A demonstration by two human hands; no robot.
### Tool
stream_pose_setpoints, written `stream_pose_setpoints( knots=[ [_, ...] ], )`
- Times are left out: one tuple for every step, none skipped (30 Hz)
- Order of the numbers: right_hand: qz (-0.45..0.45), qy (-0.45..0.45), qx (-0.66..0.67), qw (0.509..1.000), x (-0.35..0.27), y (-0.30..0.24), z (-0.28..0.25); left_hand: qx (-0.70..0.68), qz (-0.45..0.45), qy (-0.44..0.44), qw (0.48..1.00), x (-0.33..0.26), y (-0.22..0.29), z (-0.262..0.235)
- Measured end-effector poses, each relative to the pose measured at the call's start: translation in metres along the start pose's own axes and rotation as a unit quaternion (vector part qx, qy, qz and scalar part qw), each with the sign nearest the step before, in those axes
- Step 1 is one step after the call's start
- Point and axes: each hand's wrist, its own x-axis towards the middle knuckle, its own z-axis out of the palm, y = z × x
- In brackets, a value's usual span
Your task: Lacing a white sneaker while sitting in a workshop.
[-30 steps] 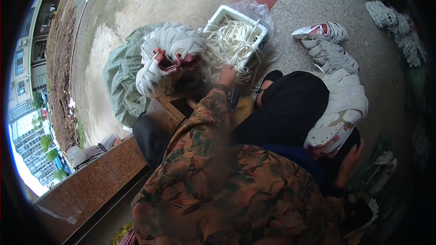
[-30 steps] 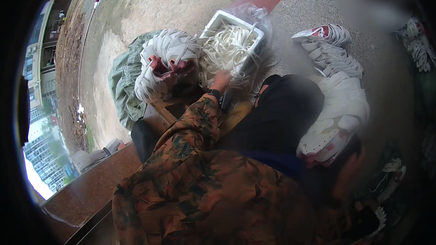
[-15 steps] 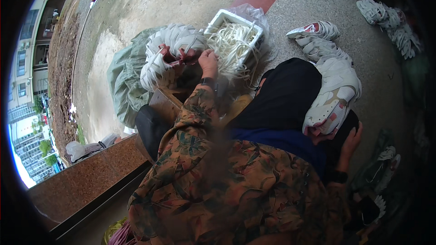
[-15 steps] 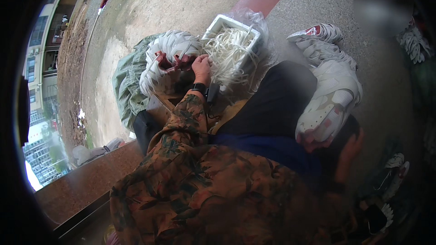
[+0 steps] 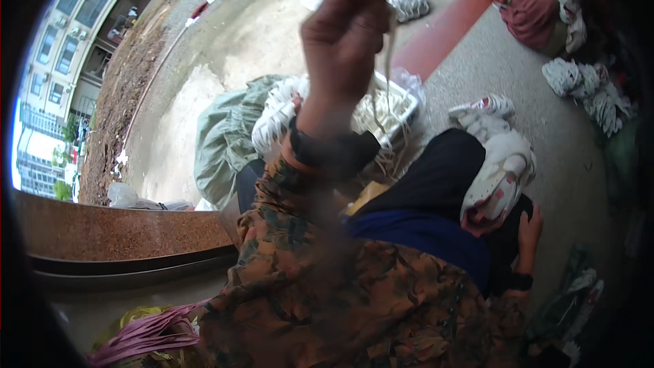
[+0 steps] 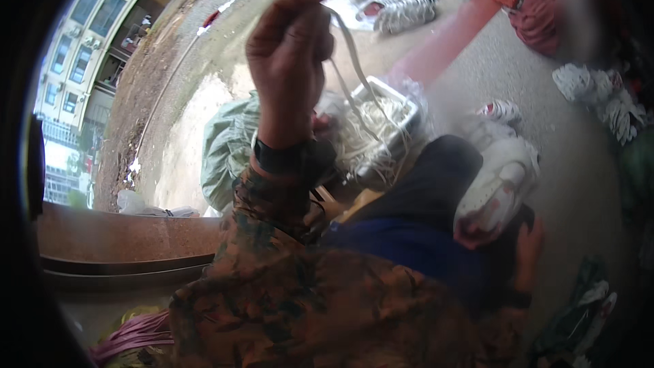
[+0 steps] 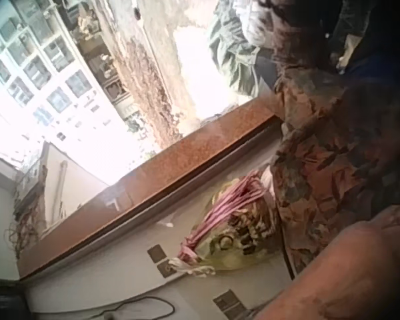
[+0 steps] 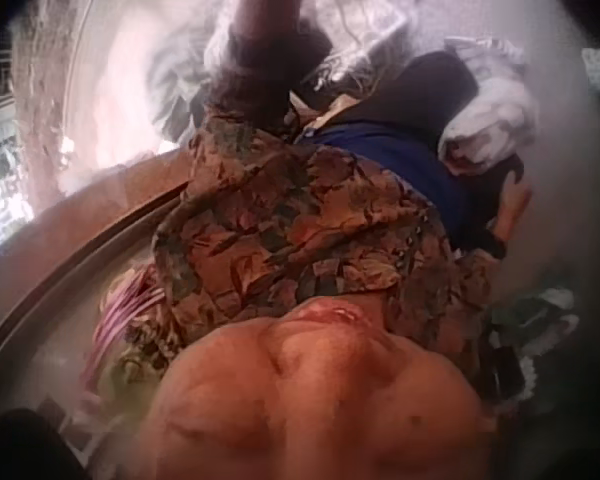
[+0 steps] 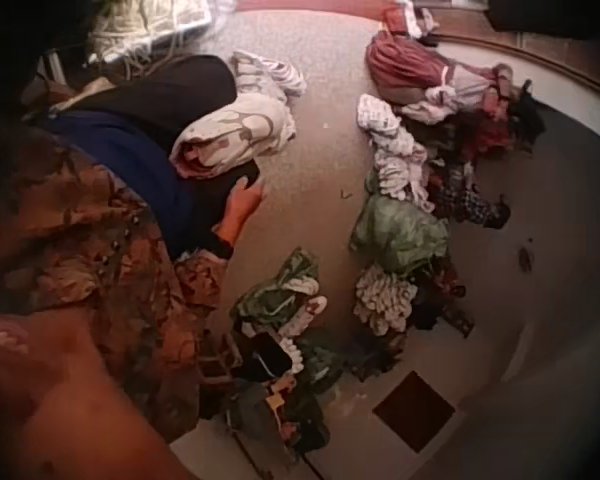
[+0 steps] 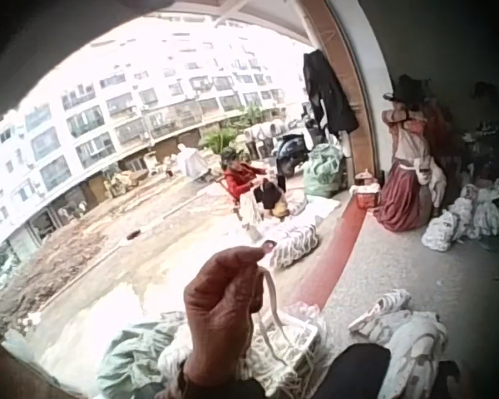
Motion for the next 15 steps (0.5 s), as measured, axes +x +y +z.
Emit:
stream_pose_setpoints(
  knots=[
    [-0.020,-0.022,-0.044,0.999,0.003,-0.016,-0.019,0.004,0.023,-0.029,0.999,0.004,0.018,0.018],
    [-0.093,0.050,0.054,0.993,0.009,-0.038,-0.033,-0.028,0.028,-0.077,0.996,0.007,0.035,0.034],
    [-0.115,0.081,0.151,0.978,0.013,-0.062,-0.050,-0.006,0.011,-0.128,0.992,0.010,0.049,0.046],
    [-0.176,0.117,0.157,0.965,0.018,-0.087,-0.069,-0.020,0.004,-0.176,0.984,0.009,0.060,0.062],
    [-0.254,0.136,0.243,0.926,0.019,-0.111,-0.089,-0.040,-0.015,-0.238,0.970,0.007,0.069,0.078],
    [-0.314,0.142,0.303,0.888,0.015,-0.136,-0.106,0.027,0.044,-0.294,0.954,0.006,0.075,0.094],
    [-0.338,0.154,0.322,0.871,0.008,-0.160,-0.122,0.003,0.021,-0.333,0.943,0.002,0.082,0.109],
    [-0.361,0.088,0.434,0.821,-0.002,-0.181,-0.137,-0.072,0.052,-0.329,0.940,-0.004,0.087,0.122],
    [-0.375,0.017,0.536,0.756,-0.012,-0.202,-0.150,-0.089,0.073,-0.324,0.939,-0.007,0.091,0.130],
    [-0.382,0.019,0.535,0.753,-0.023,-0.220,-0.162,-0.107,0.091,-0.320,0.937,-0.009,0.094,0.134],
    [-0.389,-0.087,0.559,0.727,-0.034,-0.234,-0.172,-0.104,0.097,-0.319,0.937,-0.010,0.096,0.132],
    [-0.389,-0.192,0.575,0.693,-0.047,-0.245,-0.180,-0.146,-0.022,-0.301,0.942,-0.010,0.098,0.128],
    [-0.393,-0.192,0.574,0.693,-0.059,-0.249,-0.186,-0.211,-0.120,-0.276,0.930,-0.008,0.098,0.125],
    [-0.385,-0.265,0.557,0.687,-0.070,-0.251,-0.191,-0.204,-0.161,-0.263,0.929,-0.004,0.098,0.120],
    [-0.374,-0.335,0.537,0.678,-0.076,-0.250,-0.192,-0.224,-0.161,-0.247,0.929,-0.002,0.097,0.116]
  ],
)
